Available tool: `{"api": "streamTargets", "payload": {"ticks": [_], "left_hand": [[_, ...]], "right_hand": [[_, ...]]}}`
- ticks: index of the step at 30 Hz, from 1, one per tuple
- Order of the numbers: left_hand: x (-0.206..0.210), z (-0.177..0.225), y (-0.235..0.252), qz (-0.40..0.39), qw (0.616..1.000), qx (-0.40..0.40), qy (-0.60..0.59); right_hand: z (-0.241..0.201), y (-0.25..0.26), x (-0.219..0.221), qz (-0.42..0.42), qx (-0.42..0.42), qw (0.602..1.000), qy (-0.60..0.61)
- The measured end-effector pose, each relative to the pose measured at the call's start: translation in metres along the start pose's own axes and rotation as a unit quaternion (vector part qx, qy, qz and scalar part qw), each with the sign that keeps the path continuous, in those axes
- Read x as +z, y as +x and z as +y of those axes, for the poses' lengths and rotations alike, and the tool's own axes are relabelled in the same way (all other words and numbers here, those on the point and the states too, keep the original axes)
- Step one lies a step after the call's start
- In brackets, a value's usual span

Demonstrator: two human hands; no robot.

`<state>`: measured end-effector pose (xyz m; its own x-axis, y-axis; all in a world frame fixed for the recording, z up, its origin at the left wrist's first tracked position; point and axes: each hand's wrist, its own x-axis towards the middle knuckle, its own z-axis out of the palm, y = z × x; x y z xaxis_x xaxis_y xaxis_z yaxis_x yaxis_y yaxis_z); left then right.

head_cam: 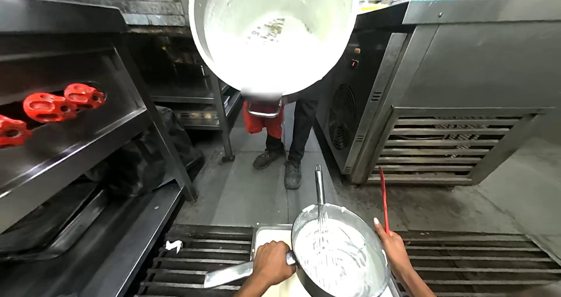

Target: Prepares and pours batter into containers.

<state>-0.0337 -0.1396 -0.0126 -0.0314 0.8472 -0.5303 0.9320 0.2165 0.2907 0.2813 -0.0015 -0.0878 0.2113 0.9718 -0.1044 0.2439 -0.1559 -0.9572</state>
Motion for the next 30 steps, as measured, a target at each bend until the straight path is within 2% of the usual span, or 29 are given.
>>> {"api": "streamTargets", "payload": {"ticks": [9,18,30], "left_hand": [[0.004,-0.001,-0.003,0.004,1.000,0.005,-0.006],[0.020,-0.016,0.017,0.042,0.999,0.033,-0.002],[0.016,-0.013,0.008,0.018,1.000,0.019,0.007]], "right_hand": [[0.015,0.003,0.000,-0.007,-0.009,1.000,0.001],[0.017,0.000,0.001,-0.014,-0.001,1.000,-0.021],[0.021,-0.001,0.000,-0.012,-0.001,1.000,-0.013]]}}
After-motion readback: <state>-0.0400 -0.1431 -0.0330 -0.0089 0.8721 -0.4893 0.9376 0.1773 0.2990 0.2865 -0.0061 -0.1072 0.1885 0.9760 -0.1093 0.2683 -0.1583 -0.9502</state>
